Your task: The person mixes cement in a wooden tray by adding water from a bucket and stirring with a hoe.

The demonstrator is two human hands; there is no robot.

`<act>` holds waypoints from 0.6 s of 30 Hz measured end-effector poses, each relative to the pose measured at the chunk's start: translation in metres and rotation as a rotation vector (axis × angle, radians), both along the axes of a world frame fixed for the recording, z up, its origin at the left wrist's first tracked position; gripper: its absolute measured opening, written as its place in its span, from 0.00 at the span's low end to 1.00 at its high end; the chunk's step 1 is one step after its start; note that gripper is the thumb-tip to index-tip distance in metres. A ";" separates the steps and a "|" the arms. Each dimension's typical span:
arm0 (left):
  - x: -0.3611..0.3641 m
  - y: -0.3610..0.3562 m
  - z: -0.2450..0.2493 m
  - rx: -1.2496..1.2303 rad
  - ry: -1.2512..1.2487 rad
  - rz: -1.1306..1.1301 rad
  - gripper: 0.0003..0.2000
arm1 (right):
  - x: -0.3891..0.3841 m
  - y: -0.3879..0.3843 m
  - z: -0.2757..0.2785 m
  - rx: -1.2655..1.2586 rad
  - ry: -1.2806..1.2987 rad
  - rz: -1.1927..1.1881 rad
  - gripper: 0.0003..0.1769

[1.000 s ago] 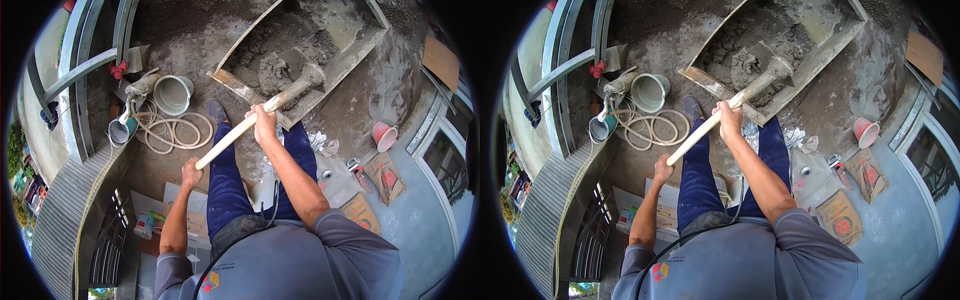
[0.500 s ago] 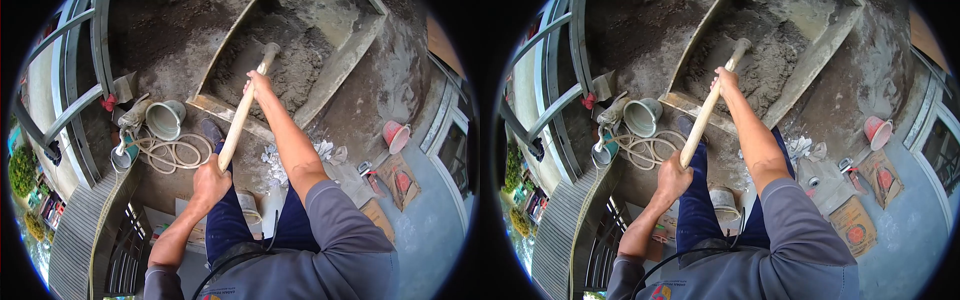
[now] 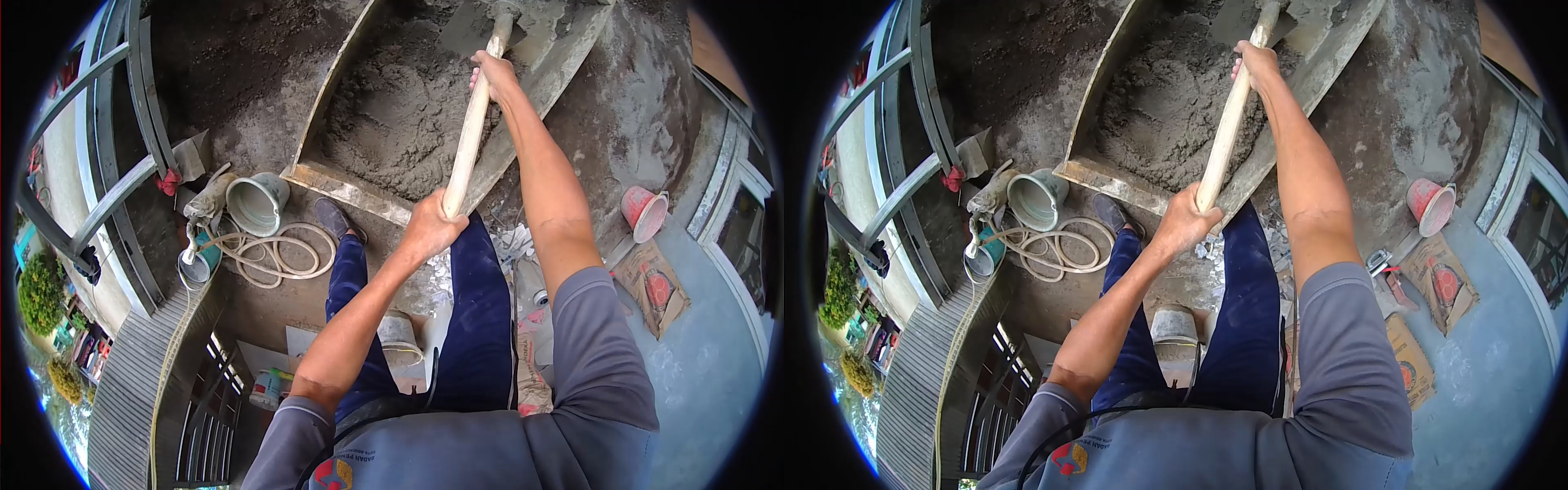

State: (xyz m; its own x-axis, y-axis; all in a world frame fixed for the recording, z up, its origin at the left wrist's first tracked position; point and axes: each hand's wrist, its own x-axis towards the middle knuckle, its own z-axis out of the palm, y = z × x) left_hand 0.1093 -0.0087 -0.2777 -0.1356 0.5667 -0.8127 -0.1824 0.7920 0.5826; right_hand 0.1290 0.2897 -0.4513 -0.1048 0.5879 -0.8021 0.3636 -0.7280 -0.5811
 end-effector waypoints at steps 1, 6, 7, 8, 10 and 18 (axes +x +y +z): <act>0.000 0.004 0.005 -0.046 0.020 0.003 0.20 | 0.001 -0.006 -0.014 -0.045 -0.008 0.018 0.12; -0.003 -0.030 0.066 -0.250 0.040 -0.056 0.18 | 0.007 -0.096 -0.033 -0.300 -0.028 0.049 0.12; -0.012 -0.039 0.071 -0.261 0.048 -0.055 0.18 | 0.005 -0.128 -0.027 -0.320 -0.043 0.026 0.09; -0.012 -0.056 0.081 -0.297 0.037 -0.057 0.18 | 0.007 -0.156 -0.031 -0.404 -0.022 0.023 0.08; -0.007 -0.067 0.093 -0.365 0.034 -0.079 0.18 | 0.020 -0.192 -0.054 -0.560 0.088 -0.013 0.08; -0.034 -0.072 0.190 -0.306 0.042 -0.163 0.17 | 0.008 -0.193 0.035 -0.546 0.102 -0.039 0.08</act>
